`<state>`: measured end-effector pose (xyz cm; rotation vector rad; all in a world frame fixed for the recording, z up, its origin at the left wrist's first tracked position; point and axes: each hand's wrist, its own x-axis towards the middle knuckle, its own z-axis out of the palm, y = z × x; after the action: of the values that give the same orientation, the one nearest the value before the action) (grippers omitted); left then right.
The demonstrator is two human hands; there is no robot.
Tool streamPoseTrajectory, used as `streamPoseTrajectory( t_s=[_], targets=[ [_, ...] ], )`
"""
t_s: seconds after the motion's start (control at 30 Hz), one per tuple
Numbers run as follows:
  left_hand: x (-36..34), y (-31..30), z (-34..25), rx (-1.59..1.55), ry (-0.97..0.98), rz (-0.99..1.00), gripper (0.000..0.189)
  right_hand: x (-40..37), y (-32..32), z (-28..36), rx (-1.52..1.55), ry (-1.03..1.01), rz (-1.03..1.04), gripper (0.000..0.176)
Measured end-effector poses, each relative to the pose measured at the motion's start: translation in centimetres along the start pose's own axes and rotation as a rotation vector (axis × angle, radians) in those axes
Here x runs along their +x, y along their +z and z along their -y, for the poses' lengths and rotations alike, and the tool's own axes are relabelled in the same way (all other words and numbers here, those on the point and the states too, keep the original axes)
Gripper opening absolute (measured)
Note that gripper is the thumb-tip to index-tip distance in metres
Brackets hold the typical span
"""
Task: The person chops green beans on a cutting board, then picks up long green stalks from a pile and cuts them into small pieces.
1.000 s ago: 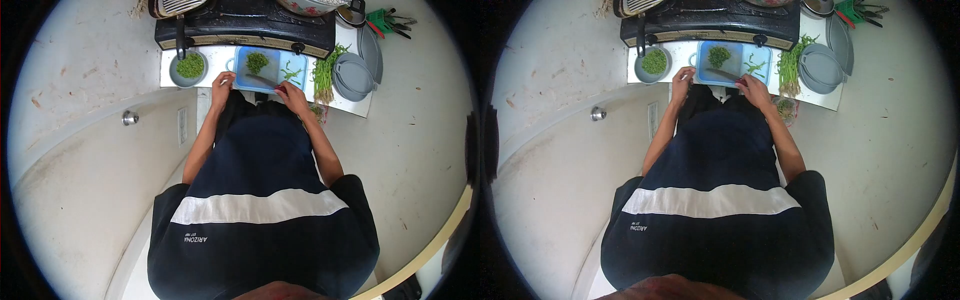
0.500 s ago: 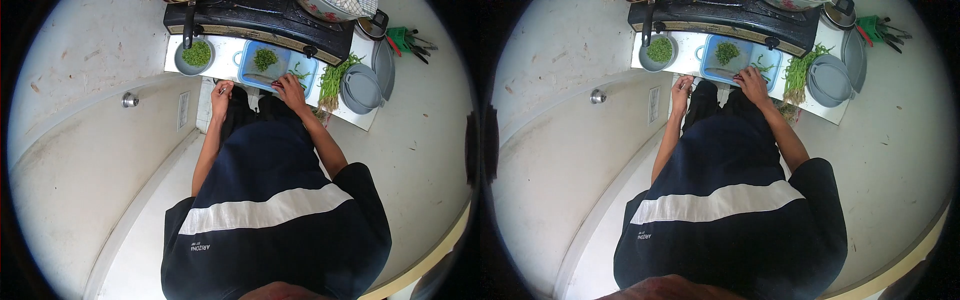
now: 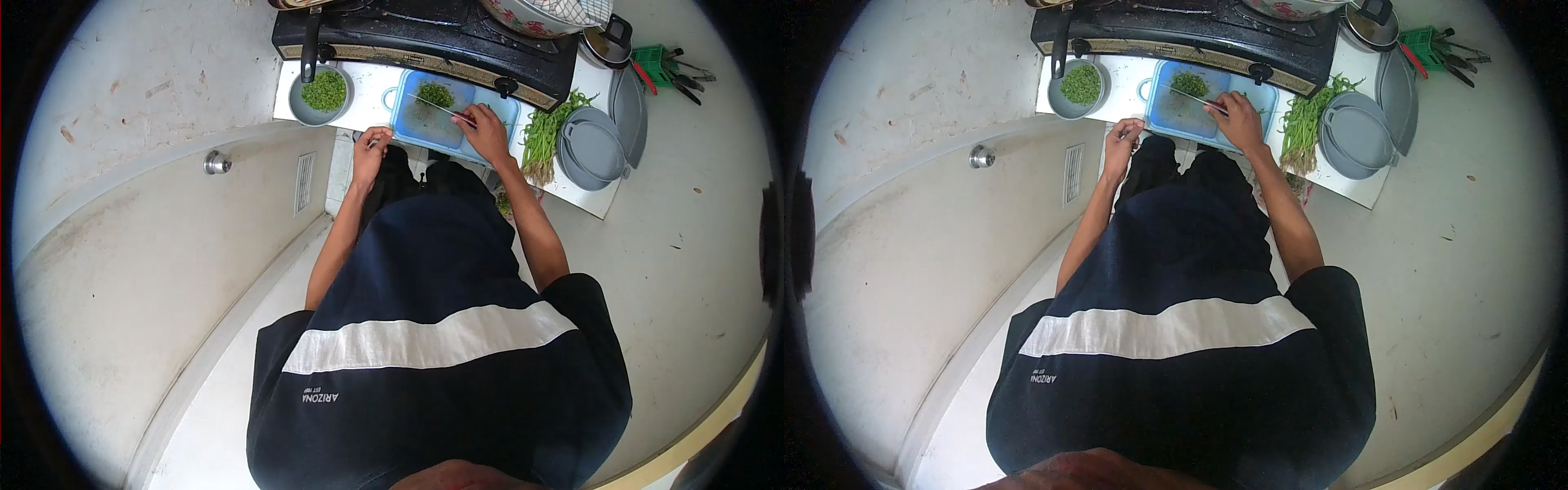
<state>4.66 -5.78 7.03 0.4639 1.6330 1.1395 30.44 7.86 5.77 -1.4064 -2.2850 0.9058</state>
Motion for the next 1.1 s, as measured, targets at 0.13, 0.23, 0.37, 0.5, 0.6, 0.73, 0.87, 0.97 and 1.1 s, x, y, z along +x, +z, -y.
streamPoseTrajectory(
  t_s=[0.13, 0.23, 0.37, 0.5, 0.6, 0.73, 0.87, 0.97, 1.1],
  targets=[
    [0.6, 0.7, -1.0, 0.027, -0.018, 0.011, 0.01, 0.0, -0.2, 0.2, 0.165, 0.098, -0.037, 0.038],
    [1.0, 0.9, -1.0, 0.05, 0.0, 0.03, 0.009, -0.4, -0.2, 0.0, 0.206, 0.124, -0.081, 0.039],
    [1.2, 1.0, -0.8, 0.075, 0.006, 0.064, 0.011, -1.3, 0.4, -0.6, 0.236, 0.148, -0.054, 0.039],
    [1.3, 0.8, -0.7, 0.102, -0.008, 0.07, 0.01, -3.4, 0.2, 0.3, 0.22, 0.046, -0.006, 0.037],
    [1.7, 0.6, -0.6, 0.09, -0.028, 0.051, 0.008, -5.0, 1.4, 0.0, 0.103, -0.093, -0.004, 0.032],
    [1.9, -0.1, 0.3, 0.097, 0.005, 0.013, 0.008, -5.7, 2.2, -0.1, 0.065, -0.117, 0.009, 0.031],
    [1.8, -0.3, 0.9, 0.144, 0.055, 0.001, 0.008, -4.4, 2.4, -0.6, 0.049, -0.135, -0.019, 0.031],
    [2.3, 0.0, 1.5, 0.225, 0.084, 0.002, 0.009, -2.4, 2.2, -0.8, 0.002, -0.11, -0.039, 0.032],
    [3.5, 1.0, 1.9, 0.248, 0.178, 0.012, 0.011, -0.6, 1.1, -0.2, 0.001, -0.081, 0.01, 0.034]
  ],
)
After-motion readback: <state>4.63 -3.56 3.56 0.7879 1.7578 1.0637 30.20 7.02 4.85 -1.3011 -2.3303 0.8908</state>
